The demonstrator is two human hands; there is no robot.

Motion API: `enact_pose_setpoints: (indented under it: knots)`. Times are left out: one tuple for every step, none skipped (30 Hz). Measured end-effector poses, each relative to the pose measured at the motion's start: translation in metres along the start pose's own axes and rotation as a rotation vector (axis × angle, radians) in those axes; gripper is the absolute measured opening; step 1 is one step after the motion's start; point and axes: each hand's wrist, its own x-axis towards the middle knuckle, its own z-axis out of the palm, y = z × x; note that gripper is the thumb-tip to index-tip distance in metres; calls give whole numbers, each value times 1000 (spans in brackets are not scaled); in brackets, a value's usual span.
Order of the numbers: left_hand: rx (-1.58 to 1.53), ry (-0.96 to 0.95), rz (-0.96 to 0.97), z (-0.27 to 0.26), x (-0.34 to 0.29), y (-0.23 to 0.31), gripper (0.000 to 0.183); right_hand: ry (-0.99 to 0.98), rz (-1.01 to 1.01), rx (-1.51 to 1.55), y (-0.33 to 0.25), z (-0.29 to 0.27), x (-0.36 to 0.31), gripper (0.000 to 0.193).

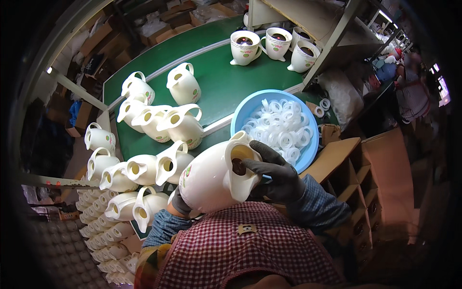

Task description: The person repeatedly picks up white ceramic pitchers from a conveyor belt, inserts a small white plastic ring into the spout, and places the pitcher into a cardboard box. The process is repeated for multiple units.

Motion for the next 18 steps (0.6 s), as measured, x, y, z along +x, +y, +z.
enact_pose_setpoints:
  knots:
    - [-24, -1, -9, 0, -1, -2, 82, -4, 1, -1, 1, -2, -1, 66]
    - [-48, -4, -18, 1, -2, -4, 82, -4, -3, -6, 2, -3, -1, 66]
    - [-74, -8, -24, 1, -3, -5, 82, -4, -5, -10, 1, -5, 0, 65]
    - [-101, -10, -33, 2, -3, -7, 82, -5, -7, -15, 1, -6, 0, 64]
    - [-130, -14, -44, 4, -1, -9, 82, 2, 5, -8, 2, -7, -3, 64]
    - [-159, -17, -54, 5, 0, -10, 82, 7, 13, 0, 5, -8, -5, 64]
    - [-195, -20, -67, 8, 2, -12, 82, 12, 21, 7, 7, -9, -6, 64]
    - [-229, -24, -81, 10, 3, -14, 83, 20, 3, 21, 8, -8, -6, 64]
    - [-273, -25, -97, 13, 5, -16, 83, 29, -12, 36, 9, -7, -7, 65]
    - [-313, -30, -115, 15, 5, -19, 83, 37, -27, 51, 9, -6, -7, 65]
    - [-362, -31, -136, 18, 6, -21, 83, 27, -20, 40, 9, -8, -8, 66]
    - [-422, -32, -161, 20, 7, -25, 83, 19, -12, 26, 9, -11, -9, 68]
    - [-493, -33, -191, 22, 6, -28, 83, 11, -5, 12, 9, -13, -10, 69]
    - [-570, -31, -224, 24, 4, -32, 83, 27, 2, 15, 10, -14, -10, 71]
    - [-655, -20, -267, 24, 1, -36, 84, 40, 8, 21, 10, -14, -10, 72]
    - [-746, -2, -313, 25, -5, -39, 84, 53, 14, 28, 10, -14, -11, 74]
    - [-825, 22, -359, 25, -12, -43, 84, 57, 71, 18, 9, -13, -12, 79]
    - [-912, 50, -409, 25, -21, -47, 84, 61, 126, 8, 7, -14, -14, 83]
